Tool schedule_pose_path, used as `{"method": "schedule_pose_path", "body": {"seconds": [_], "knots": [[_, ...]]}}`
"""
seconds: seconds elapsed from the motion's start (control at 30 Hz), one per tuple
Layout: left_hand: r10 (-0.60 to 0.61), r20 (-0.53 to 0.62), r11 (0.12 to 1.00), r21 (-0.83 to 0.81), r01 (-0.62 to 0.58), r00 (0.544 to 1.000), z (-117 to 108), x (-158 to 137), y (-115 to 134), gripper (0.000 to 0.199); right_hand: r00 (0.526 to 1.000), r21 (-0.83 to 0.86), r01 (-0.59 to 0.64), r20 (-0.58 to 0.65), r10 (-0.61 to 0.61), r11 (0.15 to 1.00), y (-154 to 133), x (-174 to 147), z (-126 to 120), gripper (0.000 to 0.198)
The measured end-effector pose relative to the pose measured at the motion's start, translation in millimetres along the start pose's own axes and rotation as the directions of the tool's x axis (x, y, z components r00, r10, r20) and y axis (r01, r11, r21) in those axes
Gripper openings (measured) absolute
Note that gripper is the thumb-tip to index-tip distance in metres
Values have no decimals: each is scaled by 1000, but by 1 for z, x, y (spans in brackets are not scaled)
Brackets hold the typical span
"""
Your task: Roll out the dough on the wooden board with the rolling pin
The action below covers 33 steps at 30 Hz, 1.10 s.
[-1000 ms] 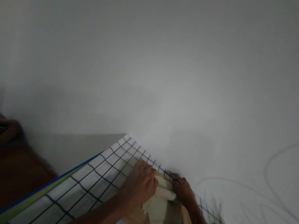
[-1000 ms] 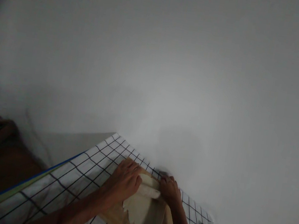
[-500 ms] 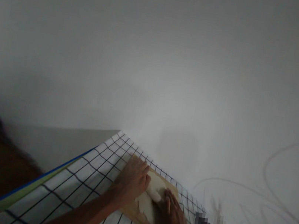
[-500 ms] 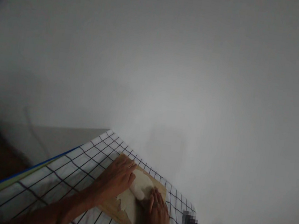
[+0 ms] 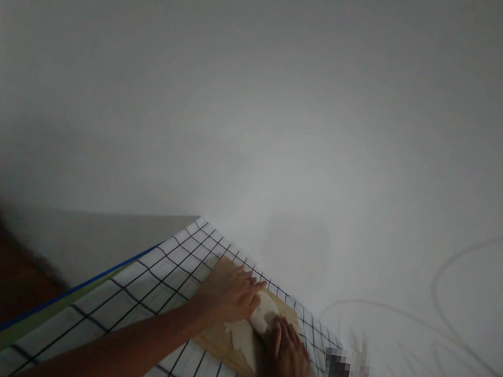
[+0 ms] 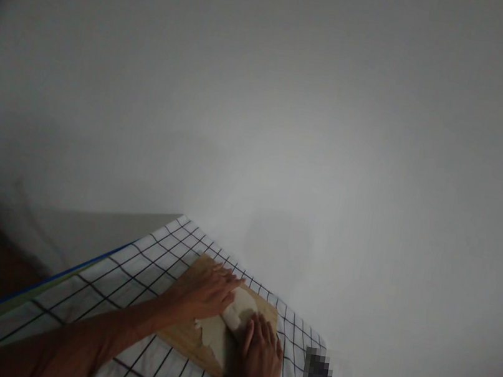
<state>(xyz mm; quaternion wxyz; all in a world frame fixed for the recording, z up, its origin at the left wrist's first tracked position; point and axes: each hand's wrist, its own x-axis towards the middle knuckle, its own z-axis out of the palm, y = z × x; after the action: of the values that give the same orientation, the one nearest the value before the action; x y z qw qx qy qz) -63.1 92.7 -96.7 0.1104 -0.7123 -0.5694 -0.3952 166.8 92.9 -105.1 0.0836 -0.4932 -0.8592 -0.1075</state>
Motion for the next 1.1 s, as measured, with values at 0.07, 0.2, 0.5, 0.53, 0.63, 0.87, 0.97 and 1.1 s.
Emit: {"method": "schedule_pose_path", "body": {"seconds": [0.07,0.2,0.5,0.53,0.63,0.87,0.97,1.1], "knots": [[44,43,998,31,-46,998,2,2,1,36,999,12,5,-32,-5,1000,4,12,-10,45],[-8,99,996,86,0,995,-5,10,11,33,998,56,32,-46,-30,998,17,44,-26,39],[-108,250,975,214,53,962,-11,49,9,34,951,31,307,21,-308,951,46,113,-7,21],[-109,271,974,221,49,956,-10,54,8,34,957,42,287,26,-289,957,48,117,-5,21],[-119,338,972,233,40,934,-9,64,4,30,977,90,200,57,-205,976,49,126,-4,32],[-190,380,958,271,88,905,-5,68,-3,37,989,161,58,122,-78,985,47,135,-3,45],[-180,377,961,265,81,908,-4,65,-3,37,989,144,48,129,-66,988,44,127,-5,42],[-153,352,968,242,68,924,-8,59,3,38,981,-36,186,69,-183,982,41,103,-7,36]]}}
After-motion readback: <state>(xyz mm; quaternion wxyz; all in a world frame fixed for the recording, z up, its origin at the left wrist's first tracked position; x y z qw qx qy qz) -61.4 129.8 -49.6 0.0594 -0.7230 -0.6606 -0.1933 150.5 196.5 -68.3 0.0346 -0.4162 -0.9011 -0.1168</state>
